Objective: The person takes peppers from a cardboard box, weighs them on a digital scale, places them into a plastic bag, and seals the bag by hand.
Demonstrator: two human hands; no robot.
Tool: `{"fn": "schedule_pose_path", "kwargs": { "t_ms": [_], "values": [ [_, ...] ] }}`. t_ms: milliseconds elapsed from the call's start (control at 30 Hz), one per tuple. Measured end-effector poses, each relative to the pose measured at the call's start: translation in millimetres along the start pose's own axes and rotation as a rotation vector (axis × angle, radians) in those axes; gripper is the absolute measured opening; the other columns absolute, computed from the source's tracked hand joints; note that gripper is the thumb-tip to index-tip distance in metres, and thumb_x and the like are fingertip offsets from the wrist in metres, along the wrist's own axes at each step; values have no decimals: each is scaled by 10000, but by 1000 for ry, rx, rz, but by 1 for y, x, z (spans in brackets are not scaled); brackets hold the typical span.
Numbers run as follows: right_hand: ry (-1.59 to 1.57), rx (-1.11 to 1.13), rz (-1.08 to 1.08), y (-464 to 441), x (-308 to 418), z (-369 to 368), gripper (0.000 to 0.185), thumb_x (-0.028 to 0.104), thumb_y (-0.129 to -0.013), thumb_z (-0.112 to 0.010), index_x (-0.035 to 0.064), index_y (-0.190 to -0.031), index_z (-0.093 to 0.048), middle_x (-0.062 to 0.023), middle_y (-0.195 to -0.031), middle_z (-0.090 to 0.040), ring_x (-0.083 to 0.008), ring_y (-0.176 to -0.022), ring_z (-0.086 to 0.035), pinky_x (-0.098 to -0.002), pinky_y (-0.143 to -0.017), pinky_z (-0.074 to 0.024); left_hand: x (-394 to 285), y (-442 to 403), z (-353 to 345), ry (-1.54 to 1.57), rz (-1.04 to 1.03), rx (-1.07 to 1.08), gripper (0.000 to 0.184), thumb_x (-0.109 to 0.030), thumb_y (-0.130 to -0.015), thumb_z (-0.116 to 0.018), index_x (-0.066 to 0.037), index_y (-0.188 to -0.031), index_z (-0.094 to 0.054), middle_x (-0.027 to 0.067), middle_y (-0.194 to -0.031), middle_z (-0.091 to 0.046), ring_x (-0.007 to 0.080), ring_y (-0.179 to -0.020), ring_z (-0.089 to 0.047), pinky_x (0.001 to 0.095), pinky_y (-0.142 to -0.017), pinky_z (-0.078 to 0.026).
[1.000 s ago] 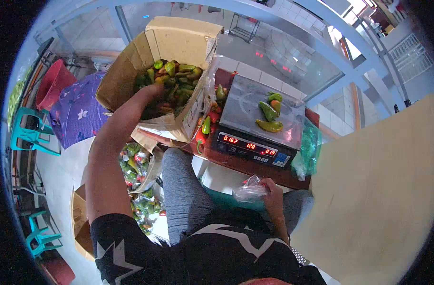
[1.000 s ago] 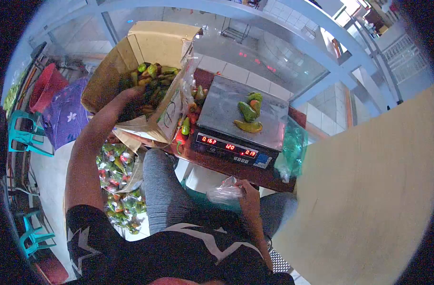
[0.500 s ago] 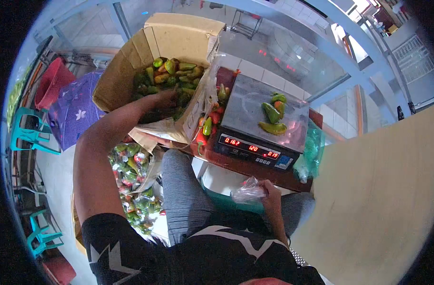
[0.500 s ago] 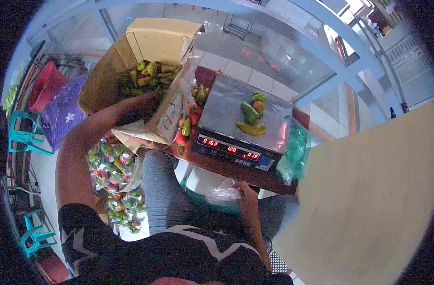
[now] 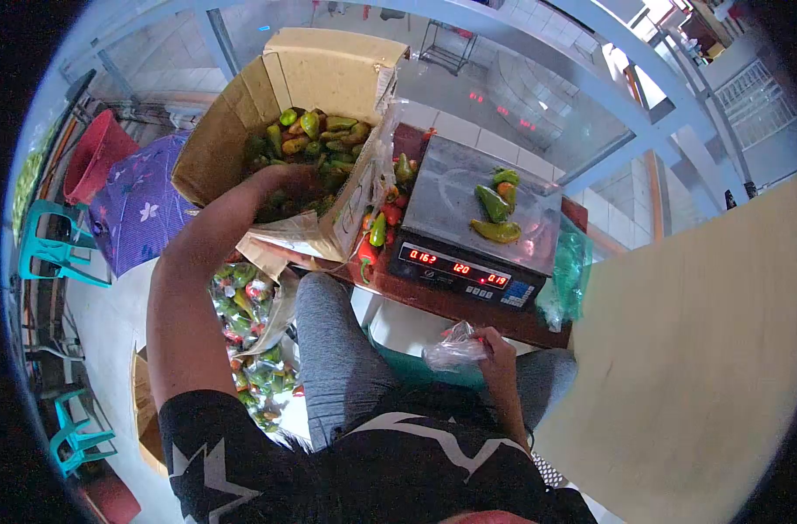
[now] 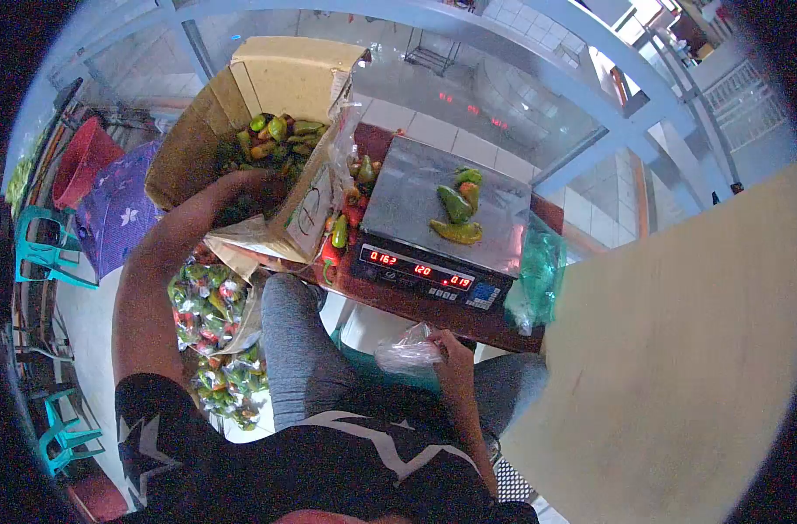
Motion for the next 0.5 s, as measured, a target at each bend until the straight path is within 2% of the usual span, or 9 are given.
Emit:
{"fn": "schedule_pose_path", "kwargs": {
  "t_ms": [133,200,233,267,333,433,500],
  "values": [
    [22,-49,-18,7,-16,0,221,-25,-758,-567,32,-968,-603,-109,-815,-643,-168,-726,-602,-288,-690,-467,-57,21,40,275,25,-99,367,-162,-895,-548,-87,-1254,-555,106,-1153,-616,234,-974,-602,367,-874,-493],
    [14,-46,4,9,-3,4,237,-25,-743,-577,36,-970,-607,-106,-821,-647,-164,-737,-609,-289,-691,-471,-59,21,54,-153,-340,-369,385,-344,-947,-471,-99,-1228,-569,69,-1141,-607,205,-958,-590,346,-831,-497],
    [7,-48,16,9,3,6,245,-25,-736,-582,38,-971,-608,-104,-824,-649,-162,-743,-612,-289,-692,-472,-55,20,58,-116,-343,-408,404,-387,-961,-455,-99,-1219,-571,59,-1131,-604,195,-965,-583,339,-832,-494],
    [19,-42,8,10,2,7,247,-39,-738,-576,38,-972,-606,-125,-836,-646,-216,-769,-622,-311,-707,-474,-62,23,62,-79,-346,-447,428,-431,-975,-439,-100,-1211,-573,48,-1122,-601,185,-972,-576,332,-833,-490],
    [36,-39,-16,14,-1,10,254,-67,-744,-566,36,-974,-602,-167,-862,-640,-323,-821,-643,-353,-738,-479,-111,47,63,493,12,-304,417,-423,-978,-453,-91,-1203,-567,45,-1096,-599,174,-1016,-560,325,-879,-471],
    [47,-36,-14,20,-2,13,279,-68,-726,-584,41,-982,-604,-166,-878,-640,-320,-826,-644,-354,-737,-478,-152,61,91,580,-404,-551,452,-261,-926,-578,-100,-1328,-448,60,-1219,-557,165,-1120,-524,341,-992,-418],
    [40,-43,17,25,-10,16,303,-70,-706,-597,43,-987,-604,-163,-887,-643,-322,-837,-644,-357,-740,-479,-226,87,89,409,-602,-767,347,-218,-902,-619,-70,-1204,-530,64,-1156,-586,198,-1070,-567,332,-935,-445]
  ]
}}
Point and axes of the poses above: each hand's wrist, its own y-axis away from the middle knuckle, its own z-axis out of the back of the hand, x = y × z, the point moved 4 cm from there along -y, towards the middle knuckle
